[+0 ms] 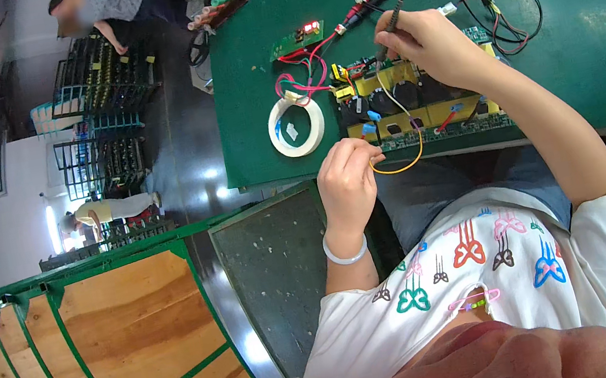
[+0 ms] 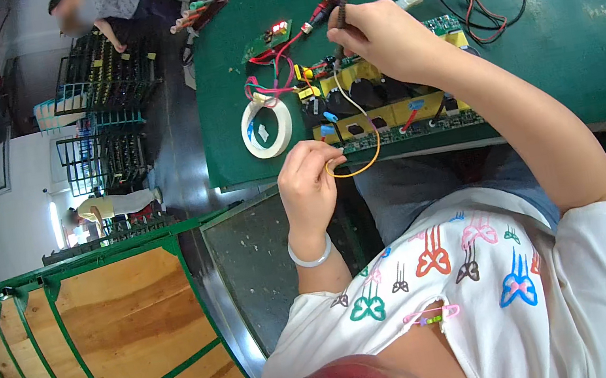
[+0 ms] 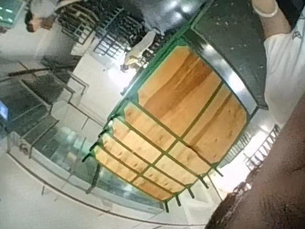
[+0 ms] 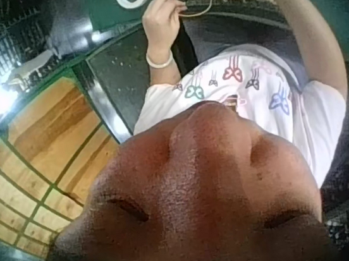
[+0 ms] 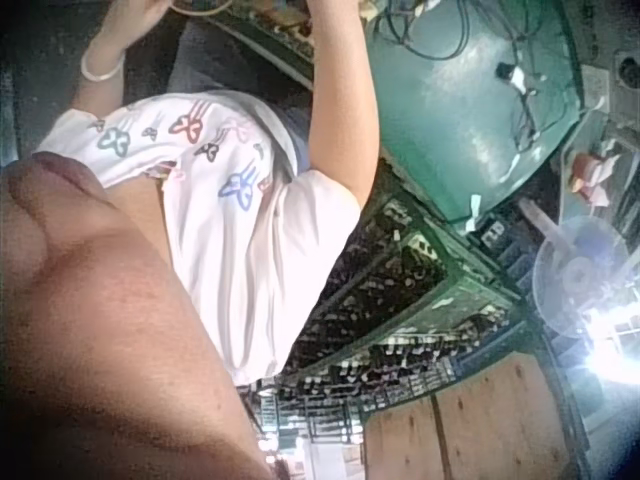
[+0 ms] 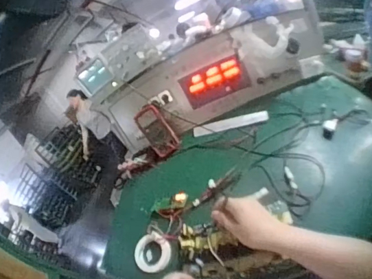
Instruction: Testing and inspecting power supply circuit boards at an assembly station using a digital tester and probes.
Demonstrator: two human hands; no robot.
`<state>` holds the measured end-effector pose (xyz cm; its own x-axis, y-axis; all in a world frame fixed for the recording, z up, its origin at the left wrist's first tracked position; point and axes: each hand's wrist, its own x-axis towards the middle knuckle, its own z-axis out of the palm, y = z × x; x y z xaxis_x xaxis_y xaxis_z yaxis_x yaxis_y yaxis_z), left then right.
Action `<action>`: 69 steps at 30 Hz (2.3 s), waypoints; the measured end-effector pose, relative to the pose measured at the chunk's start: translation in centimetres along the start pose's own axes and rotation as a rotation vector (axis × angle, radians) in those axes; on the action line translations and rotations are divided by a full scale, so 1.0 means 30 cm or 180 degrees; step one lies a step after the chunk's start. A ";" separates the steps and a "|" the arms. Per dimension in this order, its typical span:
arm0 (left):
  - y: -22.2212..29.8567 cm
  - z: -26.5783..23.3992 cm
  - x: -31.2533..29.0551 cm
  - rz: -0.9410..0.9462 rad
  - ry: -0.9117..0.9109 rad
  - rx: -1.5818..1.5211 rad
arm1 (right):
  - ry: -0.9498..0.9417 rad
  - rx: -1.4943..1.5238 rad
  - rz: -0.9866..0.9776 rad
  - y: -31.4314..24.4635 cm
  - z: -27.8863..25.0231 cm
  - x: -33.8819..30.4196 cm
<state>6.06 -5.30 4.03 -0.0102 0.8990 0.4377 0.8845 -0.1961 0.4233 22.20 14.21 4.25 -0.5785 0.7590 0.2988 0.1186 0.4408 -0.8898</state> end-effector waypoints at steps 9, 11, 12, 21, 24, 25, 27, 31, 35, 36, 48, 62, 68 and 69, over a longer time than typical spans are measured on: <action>0.026 -0.002 -0.008 -0.0051 0.0008 -0.0057 | 0.0100 -0.0129 0.0154 -0.001 -0.008 -0.008; 0.032 -0.005 -0.007 -0.0022 0.0029 0.0016 | -0.0158 -0.0148 0.0487 -0.007 -0.015 -0.007; 0.032 -0.005 -0.008 -0.0016 0.0012 0.0070 | -0.0156 -0.0160 0.0460 -0.005 -0.015 -0.004; 0.036 -0.012 -0.005 -0.0032 0.0055 0.0120 | -0.0144 -0.0242 0.0330 0.000 -0.008 0.003; 0.040 -0.001 -0.013 -0.0018 0.0055 0.0222 | -0.0022 -0.0087 0.0105 0.014 -0.015 -0.004; 0.042 -0.001 -0.011 -0.0014 0.0051 0.0297 | 0.0057 -0.0060 0.0022 0.002 -0.018 -0.001; 0.058 -0.002 -0.017 -0.0018 0.0039 0.0392 | 0.0258 0.0042 0.0016 -0.032 -0.037 -0.026; 0.111 -0.009 -0.012 -0.0055 0.0124 -0.0114 | 0.0511 0.1296 0.0121 -0.058 -0.177 -0.099; 0.213 0.025 0.014 0.0249 0.0163 -0.0581 | 0.0148 0.1246 0.0538 -0.052 -0.406 -0.168; 0.242 0.054 0.027 0.0248 0.0167 -0.0661 | 0.0048 0.1055 0.0509 -0.009 -0.476 -0.180; 0.567 0.501 0.291 0.1913 -0.0572 -0.0114 | 0.0806 -0.3169 0.0559 0.423 -0.916 -0.131; 0.222 0.074 0.132 0.0780 0.0322 -0.0524 | 0.0856 -0.3470 0.1088 0.556 -0.979 -0.034; -0.082 -0.083 0.159 0.0561 0.0653 0.1124 | 0.1144 -0.3726 0.1537 0.382 -0.861 0.017; -0.115 -0.090 0.172 0.0577 0.0546 0.1299 | 0.1127 -0.3743 0.1535 0.321 -0.811 0.035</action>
<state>1.70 -1.03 6.95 0.1147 0.7802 0.6149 0.9897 -0.1431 -0.0030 42.36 30.90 4.39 -0.0613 0.9604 0.2718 0.9819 0.1070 -0.1566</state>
